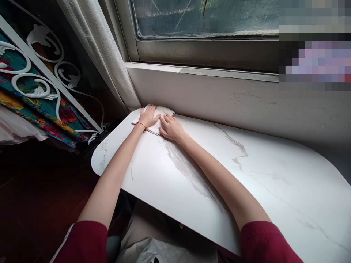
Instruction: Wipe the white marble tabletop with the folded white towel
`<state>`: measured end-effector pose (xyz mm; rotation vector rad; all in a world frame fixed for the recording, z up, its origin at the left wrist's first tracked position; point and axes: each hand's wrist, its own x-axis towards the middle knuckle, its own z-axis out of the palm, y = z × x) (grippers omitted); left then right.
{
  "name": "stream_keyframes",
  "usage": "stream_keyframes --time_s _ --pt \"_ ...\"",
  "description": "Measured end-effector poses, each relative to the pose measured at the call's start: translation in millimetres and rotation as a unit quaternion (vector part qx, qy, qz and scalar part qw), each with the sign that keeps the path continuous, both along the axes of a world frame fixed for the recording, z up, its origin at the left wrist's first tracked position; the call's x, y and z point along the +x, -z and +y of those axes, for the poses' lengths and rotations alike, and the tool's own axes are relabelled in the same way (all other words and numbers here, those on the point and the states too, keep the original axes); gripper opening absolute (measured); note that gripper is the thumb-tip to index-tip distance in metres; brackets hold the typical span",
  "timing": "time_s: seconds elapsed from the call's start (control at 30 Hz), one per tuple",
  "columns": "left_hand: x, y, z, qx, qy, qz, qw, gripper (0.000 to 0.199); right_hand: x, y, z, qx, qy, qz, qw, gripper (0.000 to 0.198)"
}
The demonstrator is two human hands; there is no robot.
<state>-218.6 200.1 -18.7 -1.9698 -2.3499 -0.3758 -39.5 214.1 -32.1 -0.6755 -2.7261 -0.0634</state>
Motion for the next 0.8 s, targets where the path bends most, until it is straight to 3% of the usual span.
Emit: stream_keyframes --time_s 0.2,0.37,0.5,0.67,0.8 --pt "6 -2.3 -9 -0.016 0.003 0.028 0.999 0.063 -1 -12 -18 0.028 0.016 -0.055 0.998 0.050" --pt "9 -1.9 -31 -0.038 0.052 0.037 0.997 0.062 0 -35 -34 0.025 0.000 -0.103 0.994 0.042" --pt "12 0.9 -59 -0.038 0.100 0.047 0.993 0.063 5 -45 -40 0.013 -0.022 -0.055 0.998 0.037" --pt "19 4.6 -98 -0.015 0.141 0.028 0.990 0.064 -1 -17 -56 -0.010 -0.107 0.059 0.992 0.040" --pt "22 3.6 -131 -0.020 0.133 0.012 0.991 0.070 -3 12 -85 -0.055 -0.120 0.133 0.982 0.053"
